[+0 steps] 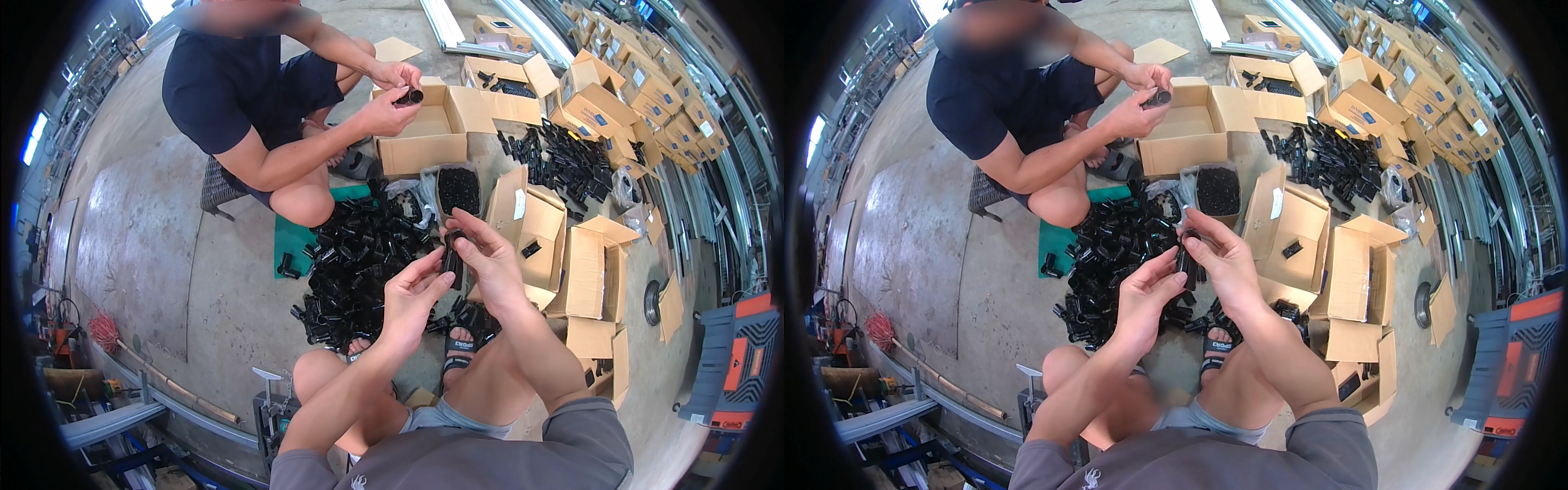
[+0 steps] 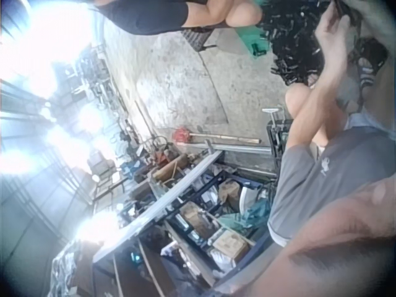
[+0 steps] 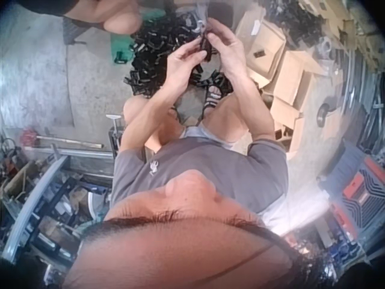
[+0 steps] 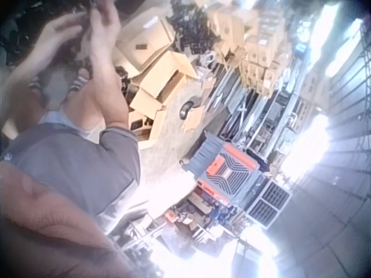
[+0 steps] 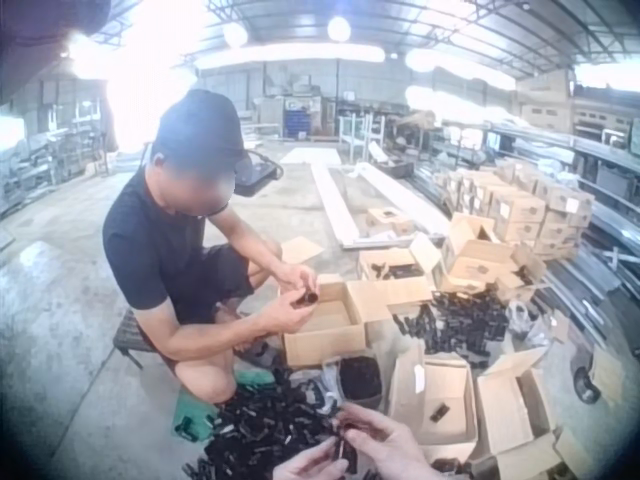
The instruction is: The person picks up black plastic components from several cardboard boxes on the floor by hand, turns them over to check them, and places them into other boxes or a pile on the ground.
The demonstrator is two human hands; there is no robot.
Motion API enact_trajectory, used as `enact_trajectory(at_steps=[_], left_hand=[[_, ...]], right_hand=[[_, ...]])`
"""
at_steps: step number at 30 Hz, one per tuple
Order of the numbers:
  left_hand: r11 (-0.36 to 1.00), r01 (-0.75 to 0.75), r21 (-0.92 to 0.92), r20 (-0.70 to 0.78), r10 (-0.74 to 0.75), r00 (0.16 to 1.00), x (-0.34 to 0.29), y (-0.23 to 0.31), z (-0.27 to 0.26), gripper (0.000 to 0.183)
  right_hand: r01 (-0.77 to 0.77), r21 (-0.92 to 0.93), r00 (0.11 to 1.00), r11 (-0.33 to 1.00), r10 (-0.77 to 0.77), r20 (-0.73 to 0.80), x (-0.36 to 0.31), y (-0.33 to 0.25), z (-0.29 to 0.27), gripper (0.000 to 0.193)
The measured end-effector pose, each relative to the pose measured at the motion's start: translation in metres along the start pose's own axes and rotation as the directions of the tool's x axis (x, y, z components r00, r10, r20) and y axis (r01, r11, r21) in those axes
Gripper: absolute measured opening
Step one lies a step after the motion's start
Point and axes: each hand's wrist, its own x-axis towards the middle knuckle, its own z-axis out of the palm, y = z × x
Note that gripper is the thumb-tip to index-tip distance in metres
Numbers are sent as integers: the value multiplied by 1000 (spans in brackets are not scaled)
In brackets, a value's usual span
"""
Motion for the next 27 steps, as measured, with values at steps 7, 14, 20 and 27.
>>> enact_trajectory(at_steps=[7,14,20,27], left_hand=[[999,-4,33,91,1,996,3,-2,-5,51],[994,-72,78,114,63,992,-1,5,3,53],[995,-82,49,73,79,994,-1,2,3,52],[999,-40,-27,64,42,997,-3,3,-3,50]], right_hand=[[-8,-68,1000,998,8,-7,-6,-10,-5,49],[46,-48,997,998,-49,-65,-9,-5,-2,48],[102,-4,985,995,-102,-138,-11,-3,8,46],[120,-41,984,992,-125,-128,-12,-2,12,42]])
